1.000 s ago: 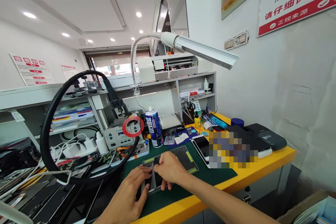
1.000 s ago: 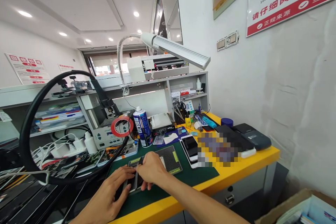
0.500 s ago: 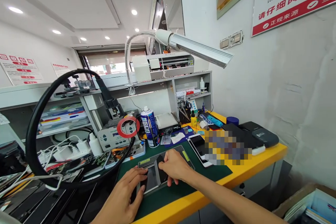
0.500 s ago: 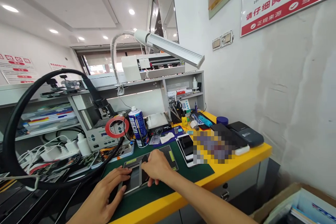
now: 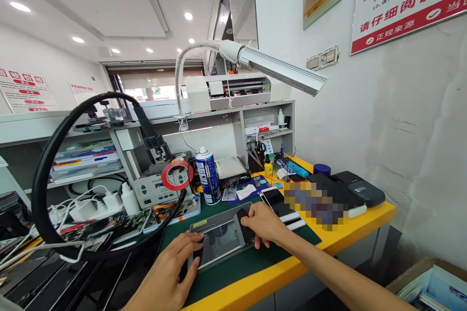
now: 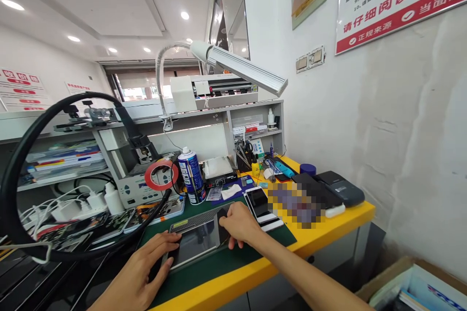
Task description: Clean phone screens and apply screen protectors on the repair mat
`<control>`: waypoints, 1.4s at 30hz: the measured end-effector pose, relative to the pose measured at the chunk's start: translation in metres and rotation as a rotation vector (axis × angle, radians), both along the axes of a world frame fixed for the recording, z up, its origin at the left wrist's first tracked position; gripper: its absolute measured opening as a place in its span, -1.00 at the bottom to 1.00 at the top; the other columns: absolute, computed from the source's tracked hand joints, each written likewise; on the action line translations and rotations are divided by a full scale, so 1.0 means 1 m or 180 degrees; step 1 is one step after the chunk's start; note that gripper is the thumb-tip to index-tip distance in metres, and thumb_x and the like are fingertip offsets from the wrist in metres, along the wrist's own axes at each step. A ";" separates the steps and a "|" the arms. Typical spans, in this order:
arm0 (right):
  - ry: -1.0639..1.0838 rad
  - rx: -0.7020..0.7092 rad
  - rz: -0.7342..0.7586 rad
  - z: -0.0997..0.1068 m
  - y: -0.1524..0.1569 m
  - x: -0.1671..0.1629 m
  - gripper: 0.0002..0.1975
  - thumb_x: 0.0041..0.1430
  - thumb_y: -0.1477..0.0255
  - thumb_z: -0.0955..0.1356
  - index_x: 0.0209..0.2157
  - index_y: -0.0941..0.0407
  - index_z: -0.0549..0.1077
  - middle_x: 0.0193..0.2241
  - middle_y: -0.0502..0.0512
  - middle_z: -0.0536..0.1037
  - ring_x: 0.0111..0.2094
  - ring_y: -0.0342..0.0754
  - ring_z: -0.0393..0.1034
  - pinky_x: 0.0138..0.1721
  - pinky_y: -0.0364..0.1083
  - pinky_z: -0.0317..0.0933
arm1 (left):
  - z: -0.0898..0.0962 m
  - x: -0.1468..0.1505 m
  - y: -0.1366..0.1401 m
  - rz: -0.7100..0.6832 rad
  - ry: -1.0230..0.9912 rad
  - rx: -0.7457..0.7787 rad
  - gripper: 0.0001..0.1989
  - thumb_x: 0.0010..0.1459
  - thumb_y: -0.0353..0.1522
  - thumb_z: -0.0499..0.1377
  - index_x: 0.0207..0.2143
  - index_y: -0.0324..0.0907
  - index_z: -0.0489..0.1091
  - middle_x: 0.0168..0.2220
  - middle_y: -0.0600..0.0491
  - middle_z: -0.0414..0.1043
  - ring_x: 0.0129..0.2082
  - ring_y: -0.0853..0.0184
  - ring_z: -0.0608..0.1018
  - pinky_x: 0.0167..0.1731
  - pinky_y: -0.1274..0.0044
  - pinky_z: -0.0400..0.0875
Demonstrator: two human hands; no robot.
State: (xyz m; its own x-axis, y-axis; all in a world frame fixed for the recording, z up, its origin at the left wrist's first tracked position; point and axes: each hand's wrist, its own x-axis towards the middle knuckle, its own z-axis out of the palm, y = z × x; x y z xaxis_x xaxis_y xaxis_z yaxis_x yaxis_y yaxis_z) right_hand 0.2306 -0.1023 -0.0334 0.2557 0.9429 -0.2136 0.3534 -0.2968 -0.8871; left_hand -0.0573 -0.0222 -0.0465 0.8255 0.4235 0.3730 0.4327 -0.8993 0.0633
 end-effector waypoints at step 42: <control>0.0058 0.0051 0.0194 -0.004 0.021 -0.055 -0.68 0.18 0.35 0.34 -0.51 0.00 0.08 -0.90 -0.15 0.21 -0.76 -0.05 0.40 -0.84 -0.26 -0.07 | 0.002 0.000 -0.001 -0.0034 -0.0025 0.0021 -0.71 0.33 -0.26 0.08 0.05 0.03 0.45 0.17 -0.01 0.45 0.16 0.19 0.49 0.12 0.38 0.46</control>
